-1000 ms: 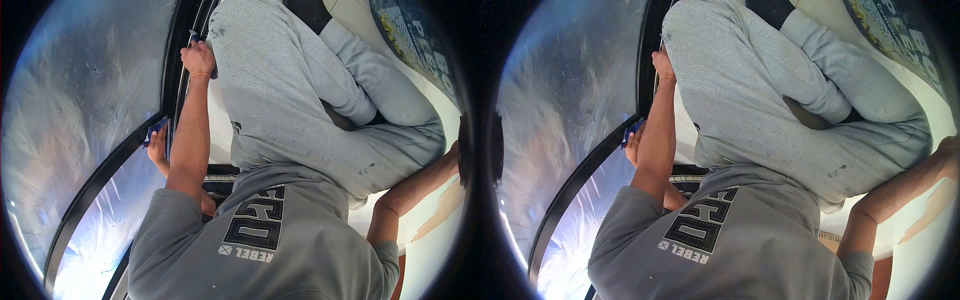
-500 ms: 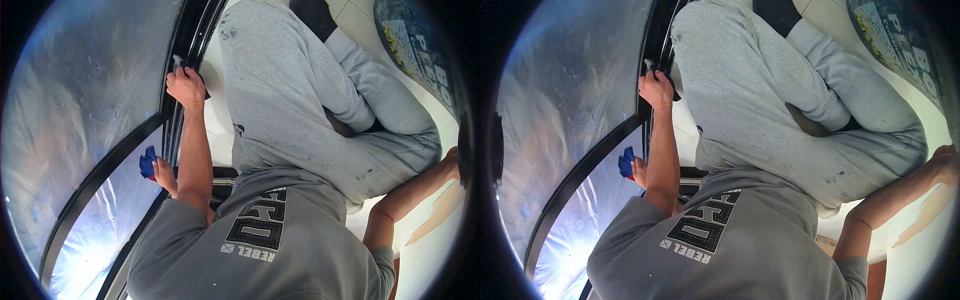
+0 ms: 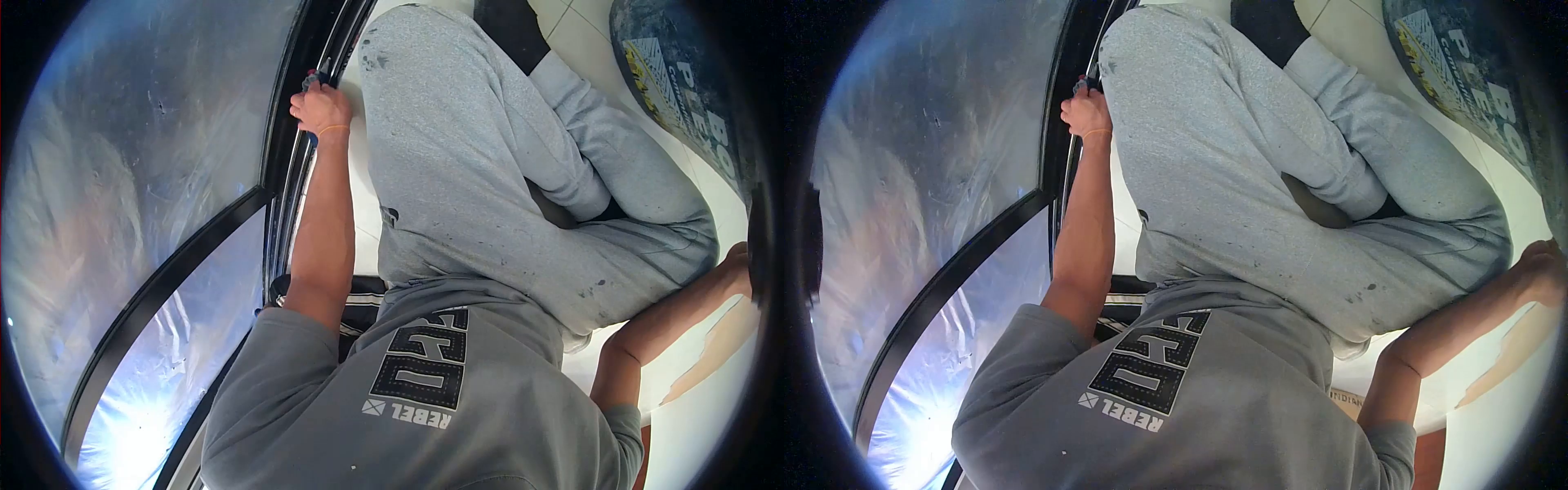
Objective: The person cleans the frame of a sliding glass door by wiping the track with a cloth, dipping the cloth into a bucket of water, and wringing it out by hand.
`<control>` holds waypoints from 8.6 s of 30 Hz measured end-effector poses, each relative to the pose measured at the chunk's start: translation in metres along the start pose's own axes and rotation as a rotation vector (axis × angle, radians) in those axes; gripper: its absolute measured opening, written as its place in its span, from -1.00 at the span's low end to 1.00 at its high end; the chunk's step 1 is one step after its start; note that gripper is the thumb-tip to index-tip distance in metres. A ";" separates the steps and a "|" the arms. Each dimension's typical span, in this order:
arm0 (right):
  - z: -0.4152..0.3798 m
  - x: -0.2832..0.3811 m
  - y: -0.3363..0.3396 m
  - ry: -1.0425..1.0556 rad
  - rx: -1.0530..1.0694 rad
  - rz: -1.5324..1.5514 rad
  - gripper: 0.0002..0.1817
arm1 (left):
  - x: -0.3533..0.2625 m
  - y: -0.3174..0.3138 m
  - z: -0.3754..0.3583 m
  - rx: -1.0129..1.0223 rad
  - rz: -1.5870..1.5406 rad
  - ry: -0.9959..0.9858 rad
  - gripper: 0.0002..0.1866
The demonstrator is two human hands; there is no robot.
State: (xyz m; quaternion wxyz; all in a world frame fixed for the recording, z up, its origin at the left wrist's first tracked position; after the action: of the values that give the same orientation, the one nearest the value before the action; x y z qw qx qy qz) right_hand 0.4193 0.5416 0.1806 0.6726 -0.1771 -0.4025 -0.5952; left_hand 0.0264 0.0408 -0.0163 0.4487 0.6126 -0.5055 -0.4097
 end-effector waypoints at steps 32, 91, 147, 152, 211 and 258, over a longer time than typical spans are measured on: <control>0.001 -0.047 0.059 -0.153 -0.344 -0.391 -0.63 | -0.036 0.060 0.008 -0.173 0.018 -0.795 -0.72; 0.004 -0.030 0.034 -0.056 -0.420 -0.066 -0.53 | -0.095 -0.007 0.046 -0.058 -0.144 -0.330 -0.74; -0.001 -0.046 0.054 -0.097 -0.376 -0.141 -0.64 | -0.087 0.008 0.035 0.169 0.031 -0.259 -0.57; -0.001 -0.046 0.054 -0.113 -0.390 -0.169 -0.64 | -0.066 0.002 0.037 0.071 -0.400 -0.572 -0.59; -0.002 -0.039 0.048 -0.138 -0.431 -0.138 -0.70 | -0.076 0.003 0.053 0.156 0.019 -0.687 -0.52; 0.005 -0.023 0.029 -0.066 -0.437 -0.069 -0.43 | -0.070 0.046 0.034 0.302 0.515 -0.482 -0.58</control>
State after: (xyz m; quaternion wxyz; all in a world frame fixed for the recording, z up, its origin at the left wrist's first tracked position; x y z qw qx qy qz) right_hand 0.4458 0.5671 0.1737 0.5841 -0.3243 -0.2915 -0.6846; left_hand -0.0287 0.1016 0.0223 0.3101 0.4110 -0.7884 -0.3367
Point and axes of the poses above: each hand's wrist, its own z-axis towards the middle knuckle, its own y-axis out of the back of the hand, x = y × z, the point moved 2 cm from there along z, towards the middle knuckle, and after that the axes turned 10 degrees about x, right-handed, at the moved point
